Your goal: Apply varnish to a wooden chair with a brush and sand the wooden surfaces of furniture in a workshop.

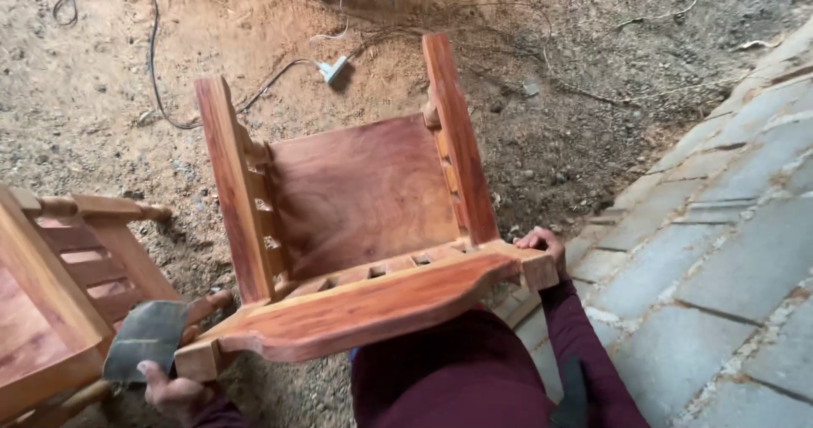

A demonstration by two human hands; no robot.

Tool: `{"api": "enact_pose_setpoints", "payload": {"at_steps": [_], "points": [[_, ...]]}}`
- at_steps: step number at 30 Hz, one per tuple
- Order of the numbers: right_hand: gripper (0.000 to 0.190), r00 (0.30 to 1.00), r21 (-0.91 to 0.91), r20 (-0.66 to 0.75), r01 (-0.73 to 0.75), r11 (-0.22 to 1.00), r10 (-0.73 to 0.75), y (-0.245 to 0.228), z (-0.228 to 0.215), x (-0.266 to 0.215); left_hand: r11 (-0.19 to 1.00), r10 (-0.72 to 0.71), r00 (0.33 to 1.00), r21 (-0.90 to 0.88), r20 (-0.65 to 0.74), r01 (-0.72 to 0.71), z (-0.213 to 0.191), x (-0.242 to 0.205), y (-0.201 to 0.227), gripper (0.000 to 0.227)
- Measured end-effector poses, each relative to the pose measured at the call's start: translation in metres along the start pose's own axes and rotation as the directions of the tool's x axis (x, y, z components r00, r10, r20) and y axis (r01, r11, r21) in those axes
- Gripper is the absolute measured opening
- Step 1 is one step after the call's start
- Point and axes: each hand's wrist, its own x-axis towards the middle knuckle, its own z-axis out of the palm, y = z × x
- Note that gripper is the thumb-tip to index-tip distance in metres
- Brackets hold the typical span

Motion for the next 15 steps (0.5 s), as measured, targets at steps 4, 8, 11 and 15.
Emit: {"api": "enact_pose_setpoints", "payload": {"at_steps": [4, 8, 11, 15], "points": [[0.035, 1.000, 0.002, 0.003, 0.022, 1.000, -0.022, -0.024, 0.016, 0.004, 0.987, 0.013, 0.998, -0.157, -0.067, -0.024, 0.056, 0.066, -0.045, 0.074], [0.032, 0.997, -0.074, -0.065, 0.037, 0.997, -0.041, -0.036, 0.069, -0.028, 0.961, -0.270, 0.962, -0.061, 0.024, 0.271, 0.031, 0.081, -0.038, 0.077], [0.030, 0.988, -0.265, 0.030, 0.153, 0.952, -0.150, -0.034, 0.064, -0.040, 0.961, -0.272, 0.952, -0.008, 0.140, 0.276, 0.088, 0.077, 0.016, 0.076], [0.032, 0.991, -0.102, 0.070, 0.123, 0.987, -0.116, -0.023, 0.059, -0.031, 0.974, -0.151, 0.968, -0.140, 0.199, 0.181, 0.170, 0.080, 0.084, 0.076]]}}
